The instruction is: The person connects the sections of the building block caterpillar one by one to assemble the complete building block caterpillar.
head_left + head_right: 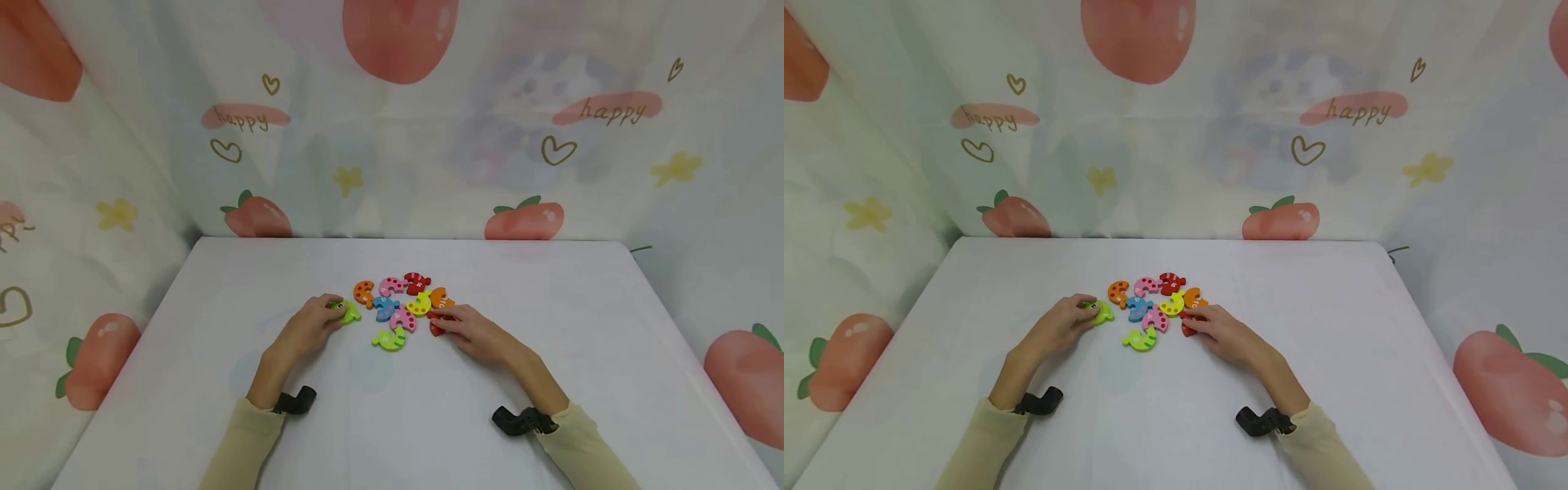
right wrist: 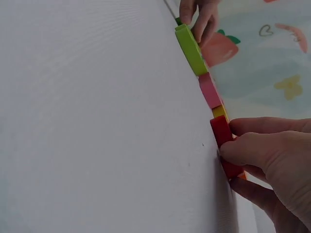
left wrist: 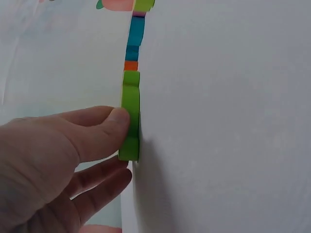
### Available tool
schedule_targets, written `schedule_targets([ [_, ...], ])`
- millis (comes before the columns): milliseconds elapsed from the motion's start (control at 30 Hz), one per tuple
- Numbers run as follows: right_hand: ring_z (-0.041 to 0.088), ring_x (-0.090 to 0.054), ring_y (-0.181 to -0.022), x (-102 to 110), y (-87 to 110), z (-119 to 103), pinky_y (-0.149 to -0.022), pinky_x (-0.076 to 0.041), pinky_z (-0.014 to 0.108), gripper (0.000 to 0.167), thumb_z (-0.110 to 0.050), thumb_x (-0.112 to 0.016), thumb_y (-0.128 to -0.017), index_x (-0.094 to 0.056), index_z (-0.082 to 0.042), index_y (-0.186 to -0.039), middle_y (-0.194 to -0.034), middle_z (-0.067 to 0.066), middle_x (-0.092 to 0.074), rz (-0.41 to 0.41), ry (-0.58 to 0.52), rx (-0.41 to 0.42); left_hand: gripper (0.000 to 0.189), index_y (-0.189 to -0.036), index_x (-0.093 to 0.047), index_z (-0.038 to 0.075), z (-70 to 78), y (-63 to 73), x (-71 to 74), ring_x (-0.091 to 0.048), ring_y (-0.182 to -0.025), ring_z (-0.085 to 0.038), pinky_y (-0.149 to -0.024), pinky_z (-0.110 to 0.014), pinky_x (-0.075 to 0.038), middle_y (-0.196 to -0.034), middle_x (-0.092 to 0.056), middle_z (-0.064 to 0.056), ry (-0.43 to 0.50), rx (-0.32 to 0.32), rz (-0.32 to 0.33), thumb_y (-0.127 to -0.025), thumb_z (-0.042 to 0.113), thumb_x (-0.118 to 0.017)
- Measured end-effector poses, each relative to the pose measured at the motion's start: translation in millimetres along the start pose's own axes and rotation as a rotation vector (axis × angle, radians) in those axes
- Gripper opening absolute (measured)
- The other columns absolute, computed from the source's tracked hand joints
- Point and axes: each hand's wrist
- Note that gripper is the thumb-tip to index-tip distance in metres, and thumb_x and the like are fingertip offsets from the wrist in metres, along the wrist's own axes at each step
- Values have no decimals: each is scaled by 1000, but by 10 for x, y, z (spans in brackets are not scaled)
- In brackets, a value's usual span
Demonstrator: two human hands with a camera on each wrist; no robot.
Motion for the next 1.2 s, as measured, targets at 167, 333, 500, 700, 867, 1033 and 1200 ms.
schedule_targets([
  [167, 29, -49, -123, 18, -4, -55, -97, -53, 41, 43, -11, -67, -90, -60, -11, -133, -137, 11, -54, -38, 3, -40, 40, -129, -63, 11, -2, 22, 17, -51, -128, -25, -106, -42, -46, -138, -56, -7, -19, 33, 29, -90, 13, -68],
  [333, 26, -48, -118, 50, -4, -126, -89, -56, 34, 43, -14, -69, -89, -62, -12, -131, -141, 9, -53, -71, 48, -76, 46, -131, -60, 7, 6, 12, 21, -46, -137, -28, -111, -44, -42, -144, -53, -10, 17, 36, -4, -88, 19, -71],
  [500, 21, -48, -114, 65, 4, -173, -79, -56, 25, 49, -20, -71, -88, -59, -11, -134, -141, 2, -56, -84, 36, -90, 42, -124, -66, 7, 16, -22, 65, -45, -138, -29, -110, -47, -41, -140, -57, -9, 3, 57, -32, -85, 20, -74],
  [700, 18, -51, -111, 84, 6, -140, -79, -55, 25, 51, -26, -74, -86, -60, -16, -133, -137, -1, -61, -83, 41, -105, 38, -120, -69, 7, 32, -72, 116, -49, -136, -28, -111, -48, -40, -137, -60, -8, 26, 99, -77, -84, 19, -75],
  [867, 21, -57, -115, 73, -8, -102, -91, -55, 36, 50, -31, -74, -84, -64, -14, -129, -132, 2, -63, -64, 33, -79, 40, -121, -68, 6, 19, -70, 101, -48, -136, -29, -111, -48, -40, -139, -58, -10, 37, 85, -80, -85, 22, -74],
  [1033, 22, -58, -113, 26, -33, -99, -92, -55, 38, 49, -34, -75, -83, -67, -10, -125, -126, 5, -65, -47, 16, -36, 40, -120, -69, 6, 5, -67, 75, -49, -136, -28, -111, -47, -40, -138, -59, -10, 40, 94, -63, -84, 22, -75],
  [1200, 22, -60, -110, 33, -58, -140, -88, -57, 38, 49, -37, -77, -81, -69, -10, -121, -121, 5, -67, 33, 25, -76, 38, -119, -69, 6, -5, -78, 55, -50, -135, -28, -110, -47, -41, -137, -60, -10, 40, 84, -40, -84, 21, -75],
])
Point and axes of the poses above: each hand's wrist, its own y-axis away from the middle knuckle, its own x-axis out of the back of the hand, z = x × y
